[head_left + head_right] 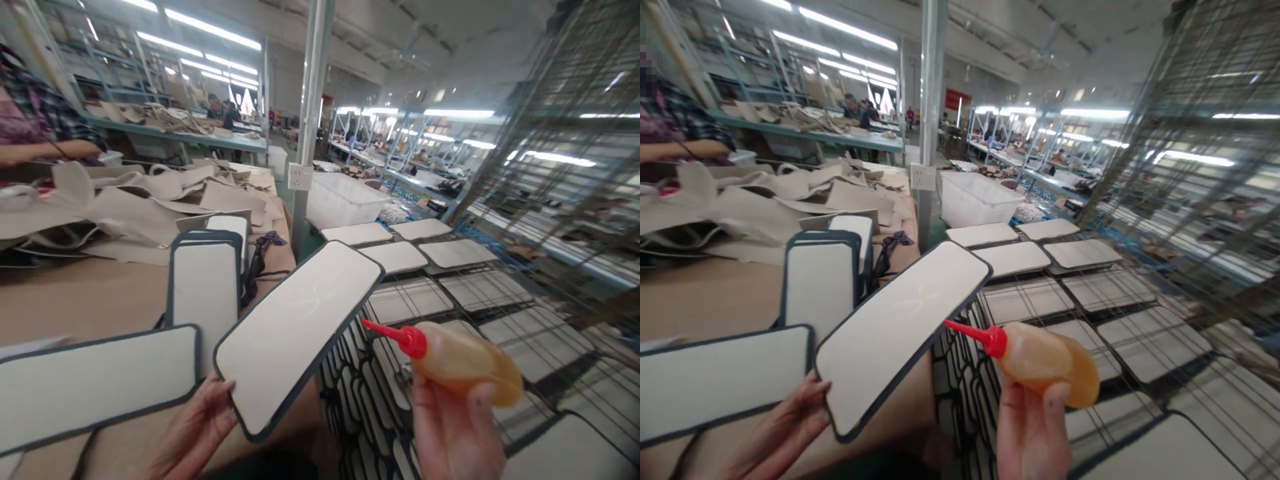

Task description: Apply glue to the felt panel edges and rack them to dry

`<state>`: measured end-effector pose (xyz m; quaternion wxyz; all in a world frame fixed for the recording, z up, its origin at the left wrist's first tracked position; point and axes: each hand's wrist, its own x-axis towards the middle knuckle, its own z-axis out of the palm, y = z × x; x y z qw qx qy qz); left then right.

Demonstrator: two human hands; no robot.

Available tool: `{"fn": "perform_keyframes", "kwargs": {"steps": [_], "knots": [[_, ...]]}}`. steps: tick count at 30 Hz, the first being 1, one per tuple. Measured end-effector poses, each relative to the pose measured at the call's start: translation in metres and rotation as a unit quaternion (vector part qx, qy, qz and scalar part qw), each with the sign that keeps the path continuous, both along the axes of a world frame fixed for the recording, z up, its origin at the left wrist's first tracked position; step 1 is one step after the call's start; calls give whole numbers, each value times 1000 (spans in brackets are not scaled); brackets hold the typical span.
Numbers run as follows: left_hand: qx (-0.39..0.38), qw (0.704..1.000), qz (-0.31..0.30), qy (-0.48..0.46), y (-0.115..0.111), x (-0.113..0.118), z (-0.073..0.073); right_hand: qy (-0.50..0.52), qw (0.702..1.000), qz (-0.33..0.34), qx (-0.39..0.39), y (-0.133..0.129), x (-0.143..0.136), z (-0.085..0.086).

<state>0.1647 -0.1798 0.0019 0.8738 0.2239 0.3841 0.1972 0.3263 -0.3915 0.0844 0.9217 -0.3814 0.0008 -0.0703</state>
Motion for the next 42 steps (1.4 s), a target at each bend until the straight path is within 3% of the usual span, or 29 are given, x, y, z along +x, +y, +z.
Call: {"fn": "perform_keyframes", "kwargs": {"steps": [7,13,19,28,42], "knots": [[27,999,30,-22,-5,-45,12,-35,999,29,-12,18,-17,-7],[-18,994,109,-6,20,-72,15,-86,994,64,-34,61,-25,-6],[15,993,111,-39,46,-92,29,-105,990,52,-73,102,-31,-14],[7,991,130,-41,69,-98,32,-173,979,45,-97,131,-30,-15],[25,991,112,-74,73,-101,27,-190,974,49,-115,126,-40,-13]]}}
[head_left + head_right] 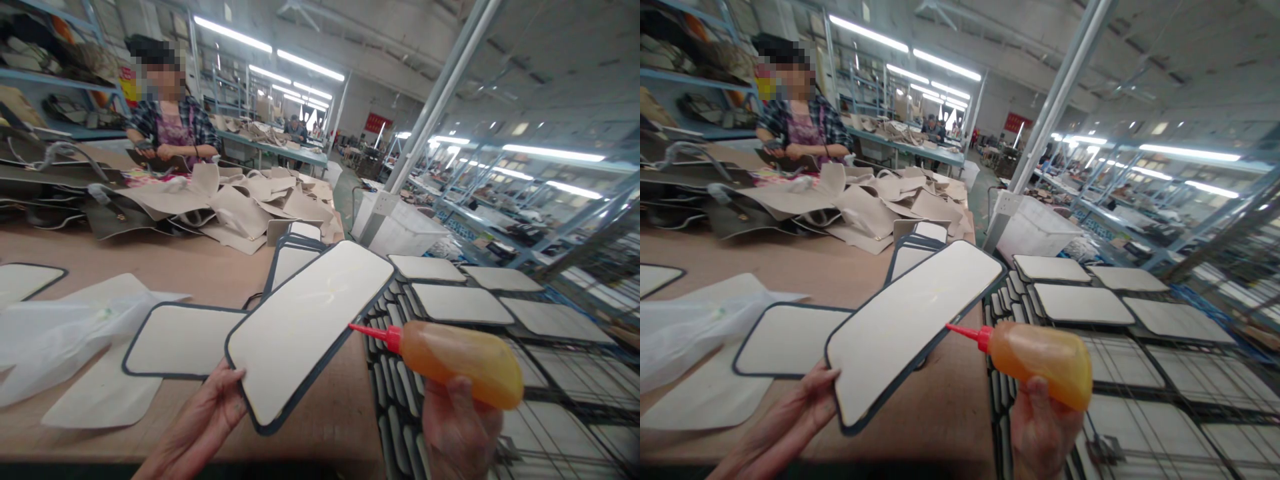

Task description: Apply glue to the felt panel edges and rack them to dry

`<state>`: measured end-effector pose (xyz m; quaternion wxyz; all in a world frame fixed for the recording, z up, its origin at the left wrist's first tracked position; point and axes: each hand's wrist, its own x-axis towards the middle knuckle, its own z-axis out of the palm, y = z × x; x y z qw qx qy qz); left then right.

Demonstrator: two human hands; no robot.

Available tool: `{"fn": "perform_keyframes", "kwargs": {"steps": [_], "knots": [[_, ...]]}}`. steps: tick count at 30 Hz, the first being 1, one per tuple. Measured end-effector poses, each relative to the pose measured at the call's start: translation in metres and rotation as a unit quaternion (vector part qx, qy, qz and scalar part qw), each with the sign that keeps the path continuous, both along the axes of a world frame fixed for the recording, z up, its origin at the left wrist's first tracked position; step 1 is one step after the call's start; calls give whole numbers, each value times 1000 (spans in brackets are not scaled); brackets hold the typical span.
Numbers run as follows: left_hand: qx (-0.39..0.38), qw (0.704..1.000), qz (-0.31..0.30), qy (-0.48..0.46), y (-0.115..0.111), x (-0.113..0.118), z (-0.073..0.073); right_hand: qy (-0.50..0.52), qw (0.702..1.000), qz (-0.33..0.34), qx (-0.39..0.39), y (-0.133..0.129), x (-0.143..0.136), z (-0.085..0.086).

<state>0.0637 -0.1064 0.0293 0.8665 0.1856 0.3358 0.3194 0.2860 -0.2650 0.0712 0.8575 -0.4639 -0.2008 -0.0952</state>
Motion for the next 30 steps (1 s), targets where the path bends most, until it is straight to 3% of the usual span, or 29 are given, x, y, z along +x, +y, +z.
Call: {"fn": "perform_keyframes", "kwargs": {"steps": [10,18,23,30], "knots": [[1,1000,2,-2,1,-6,-1,22,999,24,-26,-7,-22,-9],[-13,1000,13,-2,3,-13,9,4,999,-18,-31,-3,-27,-5],[-20,1000,9,-18,4,-14,11,-4,998,-18,-67,-8,-35,-14],[-22,999,9,-33,5,-14,10,21,998,21,-60,-10,-46,-19]]}}
